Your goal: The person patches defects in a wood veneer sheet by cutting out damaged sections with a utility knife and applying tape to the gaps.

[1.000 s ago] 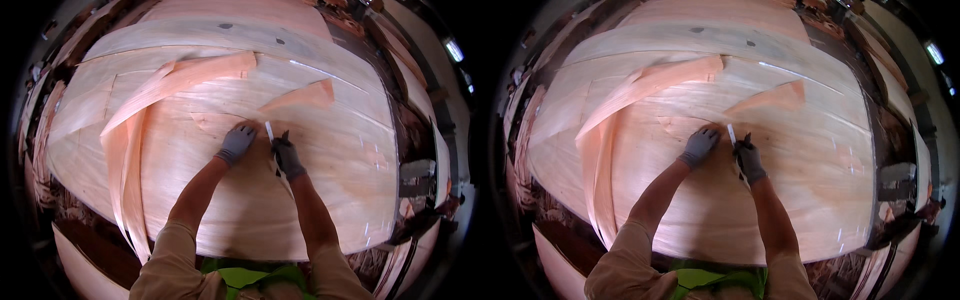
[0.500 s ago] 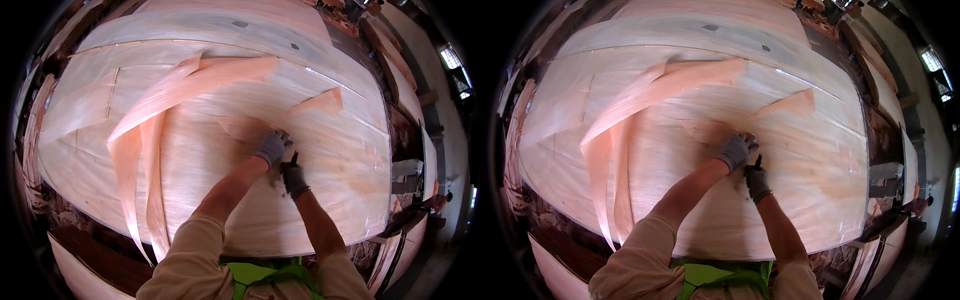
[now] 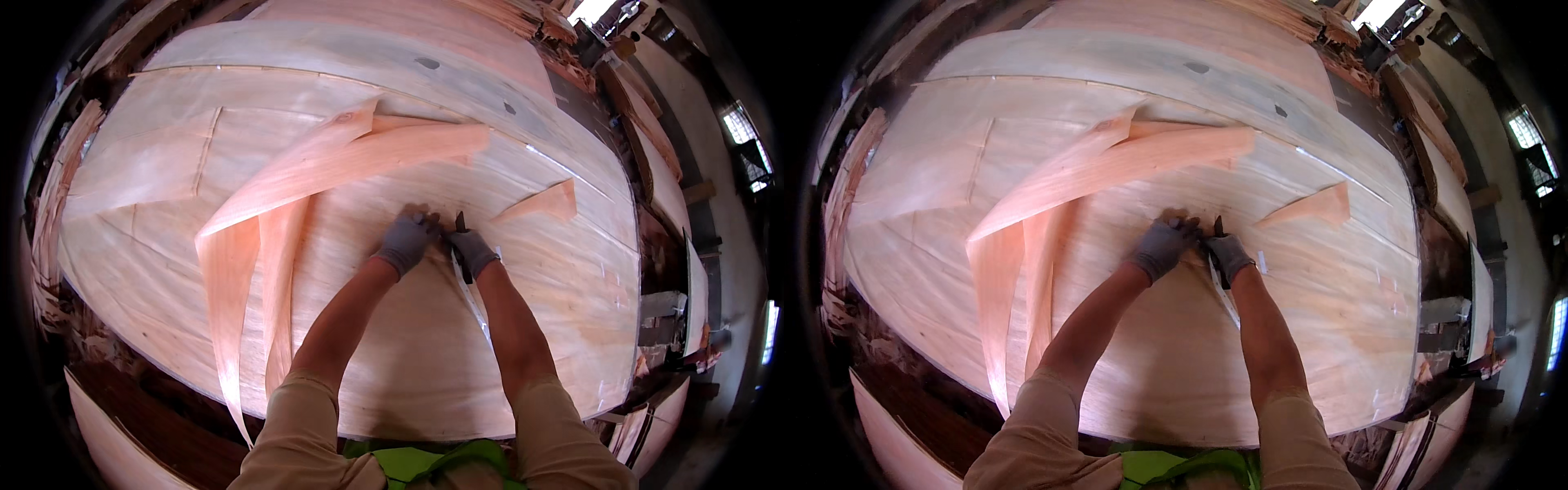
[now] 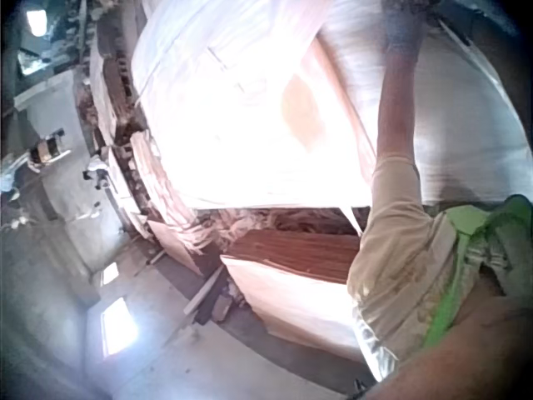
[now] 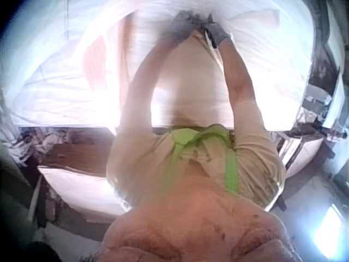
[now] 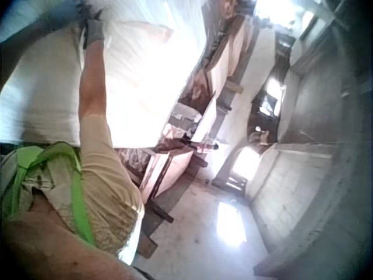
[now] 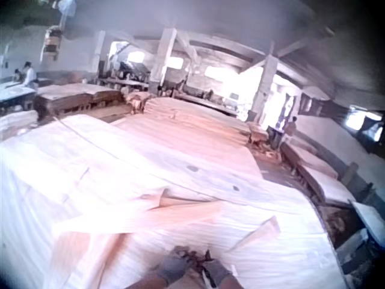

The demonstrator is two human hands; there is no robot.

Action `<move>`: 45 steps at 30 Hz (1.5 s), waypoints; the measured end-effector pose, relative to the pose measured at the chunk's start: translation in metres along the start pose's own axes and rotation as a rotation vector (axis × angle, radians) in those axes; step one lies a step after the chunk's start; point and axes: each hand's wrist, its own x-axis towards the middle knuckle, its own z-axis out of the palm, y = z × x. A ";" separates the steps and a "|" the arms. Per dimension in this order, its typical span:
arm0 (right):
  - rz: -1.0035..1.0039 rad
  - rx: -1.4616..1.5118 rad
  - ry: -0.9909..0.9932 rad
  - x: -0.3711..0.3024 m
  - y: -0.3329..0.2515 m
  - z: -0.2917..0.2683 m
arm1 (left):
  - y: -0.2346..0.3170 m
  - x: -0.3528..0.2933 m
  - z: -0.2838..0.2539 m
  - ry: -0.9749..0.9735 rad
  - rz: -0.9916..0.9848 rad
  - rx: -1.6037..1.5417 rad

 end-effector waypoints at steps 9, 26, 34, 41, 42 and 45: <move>-0.124 0.166 -0.012 -0.054 0.025 0.057 | -0.001 -0.006 0.017 0.057 -0.063 -0.075; -0.257 0.386 -0.079 -0.037 0.006 0.100 | -0.036 -0.059 -0.020 -0.144 -0.135 0.081; -0.110 0.187 0.088 -0.074 0.015 0.016 | -0.002 -0.024 -0.048 -0.249 -0.187 0.089; -0.026 0.233 0.103 -0.068 0.069 -0.028 | 0.084 -0.019 0.001 -0.020 0.084 -0.171; -0.014 0.304 0.074 -0.075 0.072 -0.029 | 0.088 -0.019 0.001 -0.073 0.066 -0.164; 0.004 0.396 0.120 -0.082 0.083 -0.010 | 0.102 -0.014 -0.010 -0.054 0.035 -0.028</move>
